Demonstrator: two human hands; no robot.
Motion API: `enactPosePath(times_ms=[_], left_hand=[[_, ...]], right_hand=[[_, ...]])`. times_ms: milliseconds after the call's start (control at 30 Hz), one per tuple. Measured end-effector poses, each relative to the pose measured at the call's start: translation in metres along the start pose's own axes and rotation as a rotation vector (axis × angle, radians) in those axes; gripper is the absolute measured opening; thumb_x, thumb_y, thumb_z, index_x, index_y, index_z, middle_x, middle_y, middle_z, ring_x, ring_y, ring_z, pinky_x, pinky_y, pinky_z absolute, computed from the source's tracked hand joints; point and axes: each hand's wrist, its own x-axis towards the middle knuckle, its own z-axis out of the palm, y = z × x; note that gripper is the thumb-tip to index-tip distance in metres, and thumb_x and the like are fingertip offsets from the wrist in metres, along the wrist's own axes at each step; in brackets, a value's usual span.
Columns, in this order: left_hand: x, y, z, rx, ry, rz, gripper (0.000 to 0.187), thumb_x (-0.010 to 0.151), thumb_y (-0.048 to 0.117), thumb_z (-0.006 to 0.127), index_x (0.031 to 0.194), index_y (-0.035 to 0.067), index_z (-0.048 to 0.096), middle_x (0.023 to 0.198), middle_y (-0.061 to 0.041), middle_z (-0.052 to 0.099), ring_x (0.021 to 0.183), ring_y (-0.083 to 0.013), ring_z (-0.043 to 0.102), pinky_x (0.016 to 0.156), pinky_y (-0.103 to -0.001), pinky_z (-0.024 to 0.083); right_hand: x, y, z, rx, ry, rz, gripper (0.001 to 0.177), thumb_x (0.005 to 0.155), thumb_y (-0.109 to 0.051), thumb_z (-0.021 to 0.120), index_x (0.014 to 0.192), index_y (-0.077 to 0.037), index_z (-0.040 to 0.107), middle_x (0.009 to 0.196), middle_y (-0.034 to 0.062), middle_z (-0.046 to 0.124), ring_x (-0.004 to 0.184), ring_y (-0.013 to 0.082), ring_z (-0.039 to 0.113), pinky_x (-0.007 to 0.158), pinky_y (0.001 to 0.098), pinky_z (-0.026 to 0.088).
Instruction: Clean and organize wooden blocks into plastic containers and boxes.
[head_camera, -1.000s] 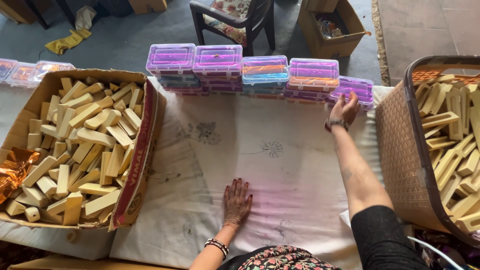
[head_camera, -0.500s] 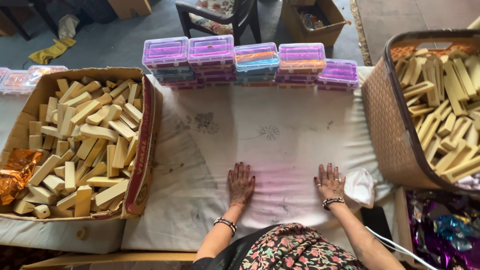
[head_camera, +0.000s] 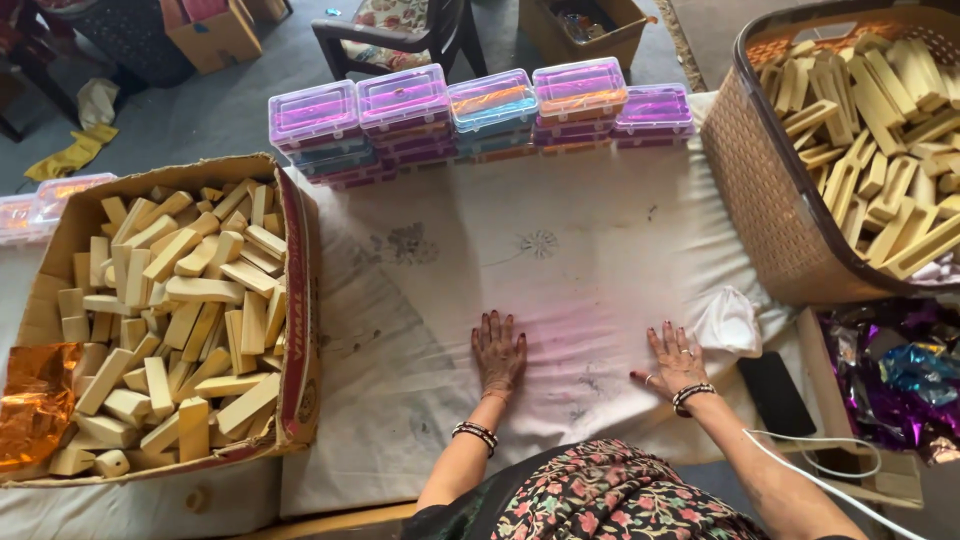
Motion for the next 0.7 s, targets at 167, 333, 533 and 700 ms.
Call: enactPosePath(times_ms=[167, 333, 533, 700], left_hand=[[0.0, -0.004, 0.001, -0.006, -0.03, 0.014, 0.052, 0.096, 0.04, 0.054, 0.142, 0.017, 0.055, 0.159, -0.013, 0.041, 0.152, -0.0307, 0.027, 0.123, -0.054, 0.015], [-0.003, -0.012, 0.02, 0.057, -0.04, 0.064, 0.058, 0.097, 0.044, 0.052, 0.15, 0.019, 0.048, 0.163, -0.013, 0.033, 0.154, -0.0323, 0.021, 0.123, -0.055, 0.011], [-0.003, -0.019, 0.038, 0.188, -0.025, 0.087, 0.068, 0.096, 0.049, 0.05, 0.156, 0.02, 0.037, 0.167, -0.012, 0.024, 0.155, -0.0327, 0.016, 0.123, -0.057, 0.009], [-0.004, -0.022, 0.04, 0.23, -0.026, 0.094, 0.068, 0.096, 0.05, 0.05, 0.156, 0.021, 0.037, 0.167, -0.012, 0.026, 0.156, -0.0322, 0.017, 0.125, -0.057, 0.01]], right_hand=[[0.003, -0.001, 0.001, 0.056, -0.01, 0.012, 0.114, 0.081, -0.087, 0.048, 0.164, -0.03, -0.005, 0.173, 0.0105, -0.005, 0.158, 0.0335, 0.002, 0.122, 0.0585, 0.014], [0.005, -0.001, 0.003, 0.057, -0.029, 0.024, 0.113, 0.082, -0.089, 0.045, 0.163, -0.031, -0.007, 0.172, 0.0089, -0.009, 0.157, 0.034, -0.002, 0.122, 0.0592, 0.011], [-0.007, -0.004, -0.018, 0.122, -0.055, 0.017, 0.11, 0.084, -0.085, 0.048, 0.165, -0.028, 0.0, 0.172, 0.0099, -0.004, 0.158, 0.0333, 0.001, 0.123, 0.0585, 0.013], [-0.01, 0.016, -0.002, 0.172, 0.011, -0.117, 0.092, 0.09, -0.069, 0.056, 0.164, -0.025, 0.021, 0.171, 0.01, 0.007, 0.156, 0.0333, 0.013, 0.119, 0.0586, 0.027]])
